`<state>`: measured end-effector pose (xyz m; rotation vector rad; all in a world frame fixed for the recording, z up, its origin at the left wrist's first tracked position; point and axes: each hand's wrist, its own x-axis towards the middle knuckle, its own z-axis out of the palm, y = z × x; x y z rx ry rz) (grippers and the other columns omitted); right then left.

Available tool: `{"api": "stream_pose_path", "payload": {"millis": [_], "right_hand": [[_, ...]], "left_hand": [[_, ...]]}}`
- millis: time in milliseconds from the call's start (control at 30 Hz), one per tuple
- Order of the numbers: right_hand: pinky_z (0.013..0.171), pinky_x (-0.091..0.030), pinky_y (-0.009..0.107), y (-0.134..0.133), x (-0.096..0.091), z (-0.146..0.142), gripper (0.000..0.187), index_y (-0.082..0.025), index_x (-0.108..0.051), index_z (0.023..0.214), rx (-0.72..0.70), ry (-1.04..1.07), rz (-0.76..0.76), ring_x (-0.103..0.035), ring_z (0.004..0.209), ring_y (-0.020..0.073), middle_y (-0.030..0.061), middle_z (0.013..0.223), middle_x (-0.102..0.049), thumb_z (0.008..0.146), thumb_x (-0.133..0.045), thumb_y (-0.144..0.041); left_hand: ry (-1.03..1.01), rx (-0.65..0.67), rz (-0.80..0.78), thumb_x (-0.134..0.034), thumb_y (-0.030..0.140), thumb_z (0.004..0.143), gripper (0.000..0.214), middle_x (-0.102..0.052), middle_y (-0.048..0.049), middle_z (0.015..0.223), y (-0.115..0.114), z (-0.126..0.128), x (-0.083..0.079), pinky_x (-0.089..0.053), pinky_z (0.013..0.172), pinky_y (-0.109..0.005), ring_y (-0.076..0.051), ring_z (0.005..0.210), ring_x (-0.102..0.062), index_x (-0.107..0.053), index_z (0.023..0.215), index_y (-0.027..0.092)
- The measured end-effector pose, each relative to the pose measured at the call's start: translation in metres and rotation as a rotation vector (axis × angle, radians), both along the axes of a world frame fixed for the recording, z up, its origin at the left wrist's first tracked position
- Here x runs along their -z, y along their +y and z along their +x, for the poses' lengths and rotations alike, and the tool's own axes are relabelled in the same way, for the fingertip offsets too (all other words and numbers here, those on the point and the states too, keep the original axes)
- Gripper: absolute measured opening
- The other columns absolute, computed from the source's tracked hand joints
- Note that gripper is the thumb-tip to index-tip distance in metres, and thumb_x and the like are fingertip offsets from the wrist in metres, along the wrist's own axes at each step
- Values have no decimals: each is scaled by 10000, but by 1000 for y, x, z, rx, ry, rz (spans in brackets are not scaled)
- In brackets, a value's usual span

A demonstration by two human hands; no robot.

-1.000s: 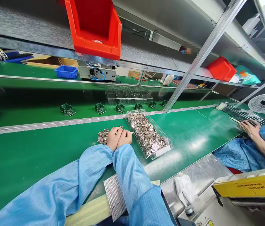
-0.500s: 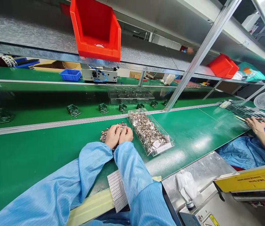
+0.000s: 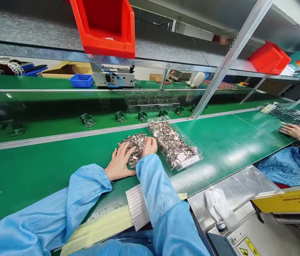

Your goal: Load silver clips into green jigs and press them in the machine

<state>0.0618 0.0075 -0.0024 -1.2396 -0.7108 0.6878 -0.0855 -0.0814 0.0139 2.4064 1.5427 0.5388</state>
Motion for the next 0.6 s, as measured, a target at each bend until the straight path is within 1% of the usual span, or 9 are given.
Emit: {"api": "stream_pose_path", "payload": {"millis": [133,233,367,467,600], "right_hand": [[647,-490,296,2,-4,8,356,-171,-613,658,-91,14,16,-589,612,146,6,658,-637,824,-566,-483],[652,-514,312,2,-8,16,421,-175,-621,644,-186,16,31,-621,652,176,37,660,-653,780,-543,-565],[671,-537,336,0,-10,28,487,-163,-640,688,-288,-9,37,-647,685,196,68,706,-673,735,-575,-644],[700,-537,346,-1,-9,33,504,-163,-649,721,-313,-59,43,-655,701,201,68,719,-679,730,-588,-663],[756,-526,358,-1,-7,39,514,-169,-665,748,-327,-159,51,-662,739,207,62,752,-698,768,-551,-670]], "left_hand": [[28,-92,-16,-663,648,657,1025,-101,-144,1614,15,28,-1,-86,1108,-709,-380,1481,-44,-241,1501,247],[10,-133,-14,-600,708,680,997,-106,-146,1614,25,42,-2,-87,1086,-736,-384,1481,-30,-257,1495,248],[-34,-171,21,-584,712,700,945,-149,-171,1601,39,50,1,-83,1064,-759,-411,1470,-68,-310,1474,244],[-77,-185,56,-604,693,704,916,-212,-192,1580,50,54,5,-109,1047,-770,-438,1454,-109,-351,1455,233],[-101,-215,98,-648,652,696,867,-323,-192,1532,63,55,8,-123,1070,-739,-437,1433,-190,-406,1420,242]]}}
